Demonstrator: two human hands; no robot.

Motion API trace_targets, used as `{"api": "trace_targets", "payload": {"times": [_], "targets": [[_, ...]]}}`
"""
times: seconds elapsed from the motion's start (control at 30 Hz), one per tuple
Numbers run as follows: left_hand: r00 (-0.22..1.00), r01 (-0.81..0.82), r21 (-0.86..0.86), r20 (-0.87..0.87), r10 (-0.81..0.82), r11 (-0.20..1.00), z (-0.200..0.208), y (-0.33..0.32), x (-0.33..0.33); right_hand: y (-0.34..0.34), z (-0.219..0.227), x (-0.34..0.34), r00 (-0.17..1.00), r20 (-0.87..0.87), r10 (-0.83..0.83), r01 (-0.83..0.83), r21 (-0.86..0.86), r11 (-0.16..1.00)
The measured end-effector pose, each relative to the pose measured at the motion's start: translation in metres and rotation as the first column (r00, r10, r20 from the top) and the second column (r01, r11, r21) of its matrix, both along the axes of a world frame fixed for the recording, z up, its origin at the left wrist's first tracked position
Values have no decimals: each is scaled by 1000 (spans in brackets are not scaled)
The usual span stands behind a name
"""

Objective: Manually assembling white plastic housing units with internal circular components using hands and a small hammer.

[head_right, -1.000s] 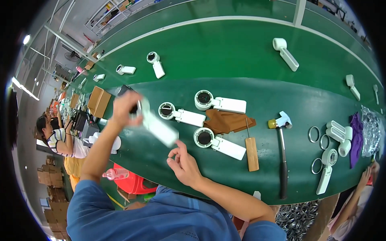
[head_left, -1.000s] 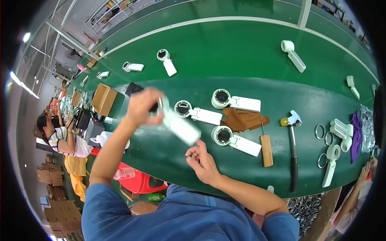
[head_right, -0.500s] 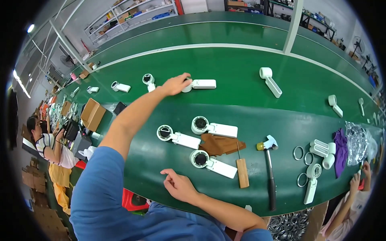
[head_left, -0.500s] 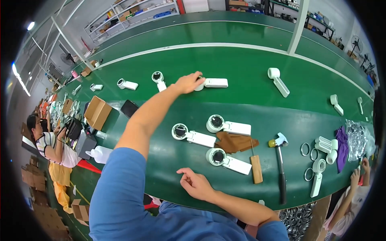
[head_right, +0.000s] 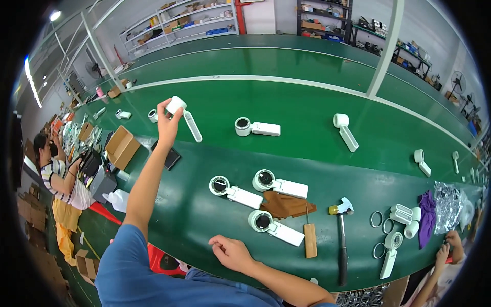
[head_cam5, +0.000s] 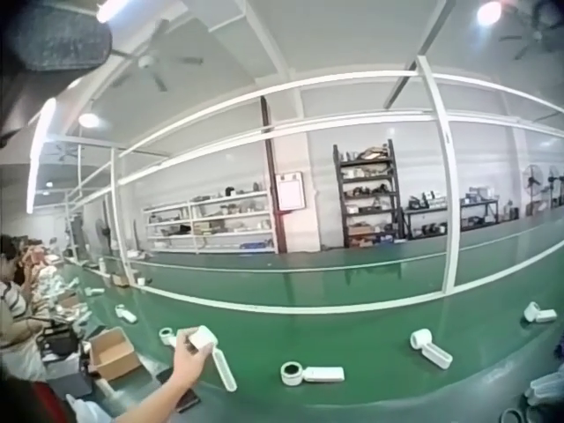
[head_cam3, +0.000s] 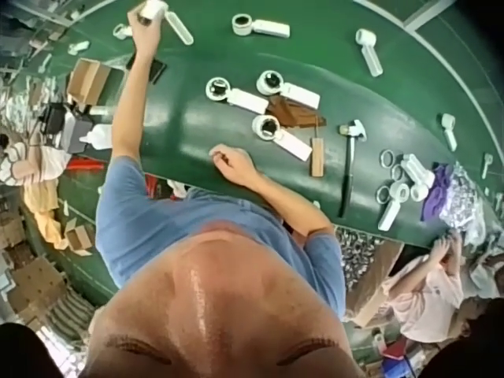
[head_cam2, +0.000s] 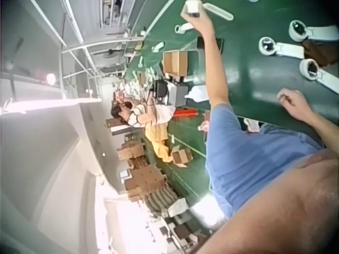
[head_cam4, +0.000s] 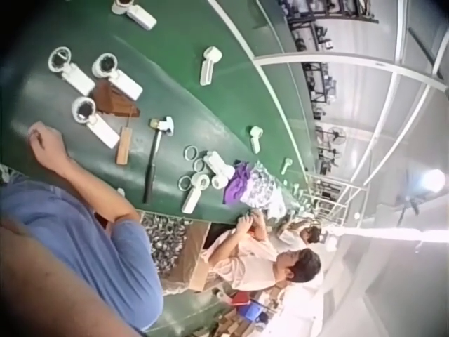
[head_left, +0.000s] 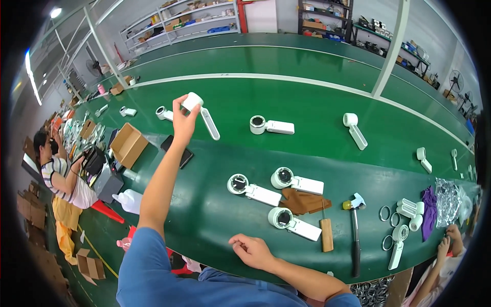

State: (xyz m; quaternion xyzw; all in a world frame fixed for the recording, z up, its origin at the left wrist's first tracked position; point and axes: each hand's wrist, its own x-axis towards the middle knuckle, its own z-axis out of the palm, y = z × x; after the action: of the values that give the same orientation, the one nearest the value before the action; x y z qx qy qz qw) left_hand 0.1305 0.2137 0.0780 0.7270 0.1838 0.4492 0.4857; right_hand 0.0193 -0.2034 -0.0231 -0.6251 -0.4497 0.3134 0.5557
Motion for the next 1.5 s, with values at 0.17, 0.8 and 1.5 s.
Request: {"api": "trace_targets", "payload": {"times": [0.17,0.8,1.5], "targets": [[903,-45,452,400,-158,891,44,-126,-81,1,30,-15,971,-69,-228,222,-89,971],[927,158,685,145,-346,711,-51,-238,-119,-23,61,-11,727,271,-631,629,105,770],[792,529,359,-534,-295,769,-73,-264,-141,-134,75,33,780,298,-551,625,-317,714]]}}
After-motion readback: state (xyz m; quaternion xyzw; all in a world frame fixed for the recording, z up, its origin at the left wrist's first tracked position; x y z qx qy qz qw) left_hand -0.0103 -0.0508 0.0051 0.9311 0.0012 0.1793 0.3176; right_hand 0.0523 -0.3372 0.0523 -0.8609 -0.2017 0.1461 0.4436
